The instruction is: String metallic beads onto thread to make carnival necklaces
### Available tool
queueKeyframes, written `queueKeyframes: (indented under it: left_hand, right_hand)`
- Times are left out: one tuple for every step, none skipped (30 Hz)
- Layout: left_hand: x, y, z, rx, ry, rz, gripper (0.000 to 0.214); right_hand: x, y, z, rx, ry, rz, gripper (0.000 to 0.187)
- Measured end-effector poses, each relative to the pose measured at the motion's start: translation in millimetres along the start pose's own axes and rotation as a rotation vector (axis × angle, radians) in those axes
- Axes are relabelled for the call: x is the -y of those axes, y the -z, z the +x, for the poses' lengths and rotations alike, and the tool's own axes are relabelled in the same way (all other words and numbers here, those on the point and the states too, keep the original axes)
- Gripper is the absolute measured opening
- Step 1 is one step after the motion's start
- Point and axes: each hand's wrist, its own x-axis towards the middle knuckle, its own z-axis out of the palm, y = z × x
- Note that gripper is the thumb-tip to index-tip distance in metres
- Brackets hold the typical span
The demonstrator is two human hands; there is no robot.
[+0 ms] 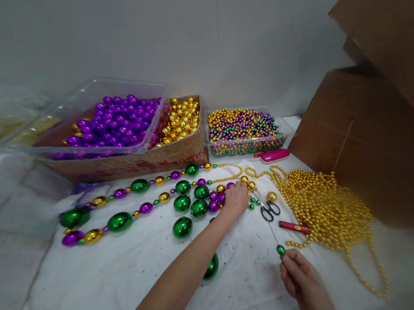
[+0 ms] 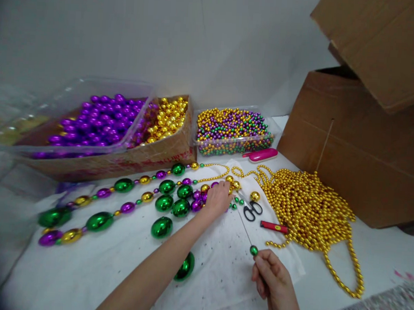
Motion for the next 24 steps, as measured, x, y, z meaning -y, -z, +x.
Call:
queueKeyframes:
  left_hand:
    - [1.2, -3.1, -0.1, 0.010, 0.000, -0.007, 0.029]
    - [3.1, -4.5, -0.2, 0.019, -0.003, -0.021, 0.028]
    - [5.2, -4.3, -0.4, 0.028, -0.007, -0.042, 0.028]
    - [7.4, -2.6, -0.4, 0.037, -0.011, -0.069, 0.028]
    - [9.4, 0.4, -0.7, 0.047, -0.018, -0.103, 0.029]
    - [11.2, 4.6, -1.3, 0.058, -0.025, -0.144, 0.030]
    - [13.0, 9.8, -2.8, 0.069, -0.033, -0.192, 0.032]
    - [14.8, 15.7, -5.5, 0.080, -0.039, -0.243, 0.033]
    - [16.9, 22.3, -9.6, 0.093, -0.047, -0.283, 0.035]
    - [19.4, 29.1, -15.3, 0.120, -0.052, -0.350, 0.036]
    - [22.4, 36.0, -22.4, 0.164, -0.047, -0.463, 0.038]
    - [25.7, 42.7, -30.6, 0.226, -0.034, -0.617, 0.039]
    - [29.1, 48.8, -39.4, 0.299, -0.002, -0.840, 0.040]
    - [32.5, 54.2, -48.0, 0.357, 0.038, -1.058, 0.040]
    - [35.6, 58.7, -56.0, 0.400, 0.085, -1.261, 0.040]
    - [38.3, 62.1, -62.9, 0.418, 0.130, -1.416, 0.038]
    - [40.5, 64.5, -68.4, 0.413, 0.165, -1.503, 0.036]
    - [42.2, 66.0, -72.4, 0.397, 0.191, -1.555, 0.033]
    - [43.7, 66.7, -75.3, 0.380, 0.211, -1.586, 0.030]
    - [44.8, 67.0, -77.1, 0.365, 0.226, -1.606, 0.026]
    - [45.7, 66.9, -78.2, 0.349, 0.240, -1.617, 0.023]
    - [46.5, 66.7, -79.1, 0.335, 0.252, -1.624, 0.021]
    - [47.0, 66.6, -79.8, 0.324, 0.261, -1.627, 0.020]
    - [47.3, 66.5, -80.7, 0.316, 0.267, -1.627, 0.021]
  right_hand:
    - [-0.7, 1.9, -0.4, -0.007, 0.000, 0.004, 0.032]
    - [-0.9, 3.4, -0.8, -0.012, 0.000, 0.010, 0.032]
    - [-0.7, 4.4, -1.3, -0.015, 0.001, 0.015, 0.031]
    - [0.1, 4.7, -1.8, -0.015, 0.003, 0.018, 0.031]
    - [1.2, 4.5, -2.1, -0.010, 0.007, 0.020, 0.030]
    - [2.6, 3.9, -2.2, -0.007, 0.012, 0.021, 0.029]
    - [3.9, 3.3, -2.1, -0.007, 0.020, 0.024, 0.029]
    - [5.1, 2.8, -1.7, -0.007, 0.026, 0.025, 0.029]
    - [5.9, 2.9, -1.2, -0.008, 0.032, 0.020, 0.028]
    - [6.3, 3.5, -0.6, -0.011, 0.037, 0.005, 0.029]
    - [6.4, 4.7, -0.1, -0.015, 0.042, -0.021, 0.029]
    - [6.2, 6.3, 0.1, -0.020, 0.044, -0.059, 0.030]
    - [6.1, 8.1, 0.0, -0.022, 0.041, -0.105, 0.032]
    - [6.0, 9.6, -0.7, -0.021, 0.036, -0.153, 0.033]
    - [6.3, 10.7, -1.9, -0.016, 0.025, -0.200, 0.035]
    - [7.0, 11.1, -3.6, -0.008, 0.013, -0.241, 0.036]
    - [8.0, 10.7, -5.8, -0.003, 0.005, -0.275, 0.038]
    - [9.3, 9.8, -8.2, -0.002, 0.003, -0.302, 0.039]
    - [10.7, 8.5, -10.6, -0.009, 0.007, -0.322, 0.040]
    - [12.1, 7.2, -12.8, -0.019, 0.015, -0.339, 0.041]
    - [13.2, 6.1, -14.6, -0.029, 0.026, -0.354, 0.042]
    - [13.9, 5.4, -15.9, -0.037, 0.038, -0.369, 0.042]
    - [14.4, 5.3, -16.5, -0.031, 0.042, -0.387, 0.043]
    - [14.5, 5.7, -16.5, -0.020, 0.042, -0.407, 0.043]
